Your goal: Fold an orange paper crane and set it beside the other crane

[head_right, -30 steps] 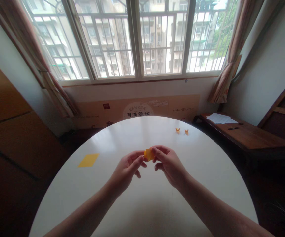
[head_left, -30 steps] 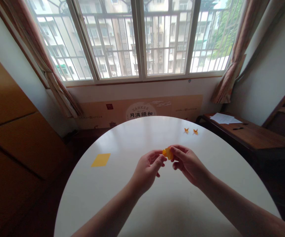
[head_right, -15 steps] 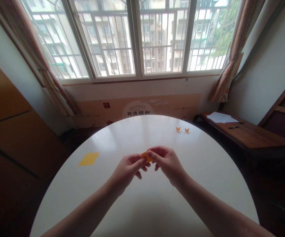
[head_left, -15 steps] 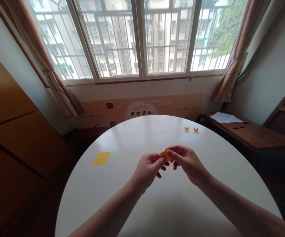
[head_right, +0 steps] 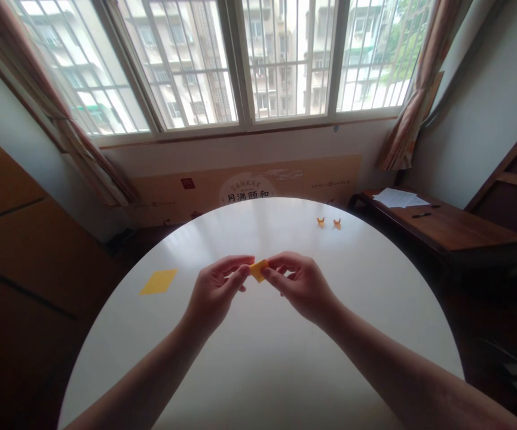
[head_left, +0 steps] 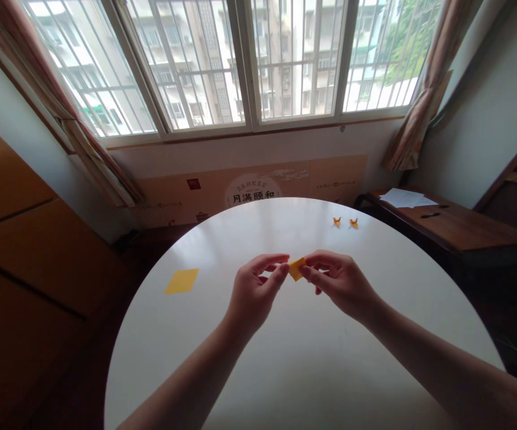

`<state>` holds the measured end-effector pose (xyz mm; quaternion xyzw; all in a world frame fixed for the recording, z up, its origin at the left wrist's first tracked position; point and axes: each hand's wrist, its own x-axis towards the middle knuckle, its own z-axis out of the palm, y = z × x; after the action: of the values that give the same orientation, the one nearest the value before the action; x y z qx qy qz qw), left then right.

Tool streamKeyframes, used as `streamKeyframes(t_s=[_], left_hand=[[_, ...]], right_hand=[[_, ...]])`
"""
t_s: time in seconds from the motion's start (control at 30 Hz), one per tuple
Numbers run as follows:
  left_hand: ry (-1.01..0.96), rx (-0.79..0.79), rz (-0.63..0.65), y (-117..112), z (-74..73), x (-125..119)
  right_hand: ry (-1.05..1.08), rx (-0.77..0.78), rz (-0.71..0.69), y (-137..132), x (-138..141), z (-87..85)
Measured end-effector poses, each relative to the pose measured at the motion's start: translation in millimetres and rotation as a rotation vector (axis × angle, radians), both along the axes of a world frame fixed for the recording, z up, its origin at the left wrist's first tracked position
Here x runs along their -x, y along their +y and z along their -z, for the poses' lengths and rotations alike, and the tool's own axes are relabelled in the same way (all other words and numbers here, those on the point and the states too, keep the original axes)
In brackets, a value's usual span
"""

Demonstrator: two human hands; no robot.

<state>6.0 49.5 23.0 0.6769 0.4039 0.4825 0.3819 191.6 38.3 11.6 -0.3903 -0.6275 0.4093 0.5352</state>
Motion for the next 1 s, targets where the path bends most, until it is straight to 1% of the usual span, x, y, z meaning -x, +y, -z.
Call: streamKeyframes(t_s=[0.1, 0.17, 0.33, 0.53, 0.6, 0.67, 0.83, 0.9, 1.0], left_hand=[[0.035, -0.098, 0.008, -2, -6.0, 2], [0.067, -0.126, 0.018, -3, -8.3, 2], [0.100, -0.131, 0.018, -3, -7.4, 2], [0.111, -0.109, 0.014, -4, -6.3, 3], [0.103, -0.089, 0.010, -4, -6.9, 2], [0.062, -0.036, 0.015, -3, -6.9, 1], [-0.160, 0.142, 0.040, 0, -3.2, -3], [-0.211, 0.171, 0.030, 0, -0.8, -5], [-0.205, 0.183, 0.023, -2, 1.9, -8]], right_hand=[[-0.078, -0.049, 0.006, -4, 0, -3.5], [-0.110, -0.079, 0.001, -6, 1, -5.2], [-0.147, -0.109, 0.004, -8, 2, -7.4], [-0.169, -0.126, 0.026, -8, 2, -6.0], [-0.166, -0.122, 0.028, -8, 2, -5.7], [-0.150, -0.101, 0.017, -7, 2, -5.4], [-0.064, 0.020, -0.072, -4, 5, -1.8], [-0.014, 0.060, -0.132, -4, 7, 0.7], [0.051, 0.116, -0.172, -3, 8, 3.7]])
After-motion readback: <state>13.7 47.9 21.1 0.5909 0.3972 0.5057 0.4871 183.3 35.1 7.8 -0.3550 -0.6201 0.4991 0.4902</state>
